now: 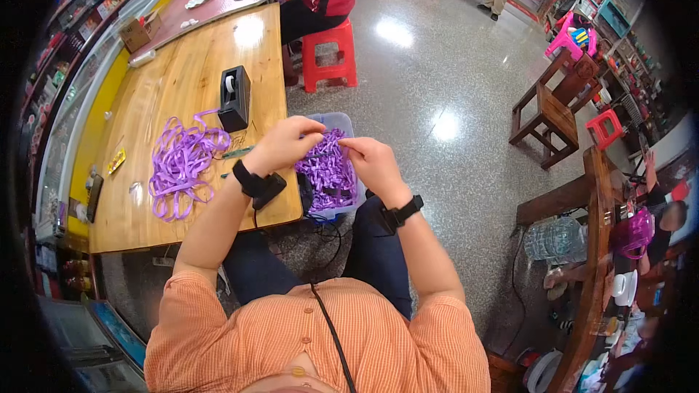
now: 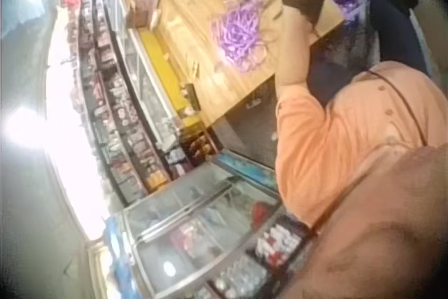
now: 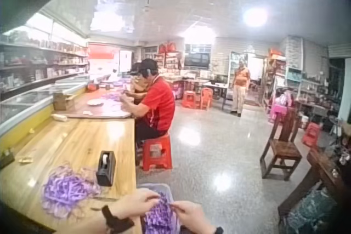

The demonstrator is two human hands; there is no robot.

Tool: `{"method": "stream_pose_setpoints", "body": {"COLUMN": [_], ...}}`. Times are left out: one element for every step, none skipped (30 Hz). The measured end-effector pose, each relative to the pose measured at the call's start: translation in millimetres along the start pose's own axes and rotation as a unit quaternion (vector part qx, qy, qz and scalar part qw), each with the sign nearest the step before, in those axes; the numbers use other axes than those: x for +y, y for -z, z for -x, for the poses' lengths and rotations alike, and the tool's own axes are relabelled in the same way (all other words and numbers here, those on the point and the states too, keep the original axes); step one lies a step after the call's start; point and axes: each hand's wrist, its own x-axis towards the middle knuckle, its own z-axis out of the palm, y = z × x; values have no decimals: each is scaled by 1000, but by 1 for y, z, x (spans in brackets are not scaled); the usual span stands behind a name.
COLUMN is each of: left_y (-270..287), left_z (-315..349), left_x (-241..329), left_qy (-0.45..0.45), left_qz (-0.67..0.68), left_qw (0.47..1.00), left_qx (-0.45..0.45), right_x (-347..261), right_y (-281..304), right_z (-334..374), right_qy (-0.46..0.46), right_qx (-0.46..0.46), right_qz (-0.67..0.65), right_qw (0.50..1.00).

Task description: Bundling purple plastic ribbons into groups while sitting at a table.

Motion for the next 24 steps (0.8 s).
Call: {"method": "stream_pose_setpoints", "body": {"left_y": [1,0,2,3,3,5,6,7,9,9,8,7,7,6,6,5,3,0,-1,-2,-4,-3,-3,-3], "left_z": [1,4,2,2,1,5,7,7,7,7,7,7,7,7,9,10,11,9,9,9,3,8,13,13], "left_x": [-4,-9,-17,-27,-35,-38,-38,-37,-37,-37,-36,-37,-39,-41,-45,-49,-53,-53,-53,-52,-46,-51,-58,-58], "left_qy": [39,78,77,71,65,57,62,97,131,131,117,105,107,76,50,56,26,-10,-8,1,-2,6,19,23], "left_qz": [19,38,40,53,66,71,77,94,108,112,107,102,104,86,66,65,18,-27,-27,-42,-54,-57,-66,-73], "left_qw": [999,996,996,996,996,996,995,990,984,984,987,989,989,993,996,996,999,998,998,998,997,997,997,997], "left_qx": [4,7,13,2,-8,-2,0,-26,-52,-50,-33,-14,-11,7,27,30,44,56,56,55,53,54,43,32], "right_x": [3,6,6,7,6,9,12,15,20,29,38,48,54,59,59,58,58,67,70,73,95,83,71,73], "right_y": [-2,-4,-6,-10,-13,-20,-22,-24,-29,-31,-34,-40,-47,-54,-65,-75,-82,-88,-95,-104,-105,-111,-114,-112], "right_z": [-3,-6,-19,-32,-46,-58,-68,-78,-90,-101,-109,-114,-117,-117,-116,-114,-106,-100,-94,-78,-68,-51,-33,-19], "right_qy": [56,111,115,167,218,217,230,243,243,182,116,78,78,45,11,1,-8,5,17,-65,-59,-110,-161,-182], "right_qx": [-5,-11,-13,5,23,15,-2,-19,-25,-106,-184,-216,-220,-248,-279,-294,-280,-288,-298,-287,-289,-294,-299,-313], "right_qz": [19,37,42,69,95,95,100,105,105,20,-66,-125,-124,-148,-173,-157,-145,-127,-110,-224,-199,-226,-252,-254], "right_qw": [998,993,992,984,971,972,968,964,964,977,974,965,964,956,945,943,949,949,948,929,935,922,906,897]}}
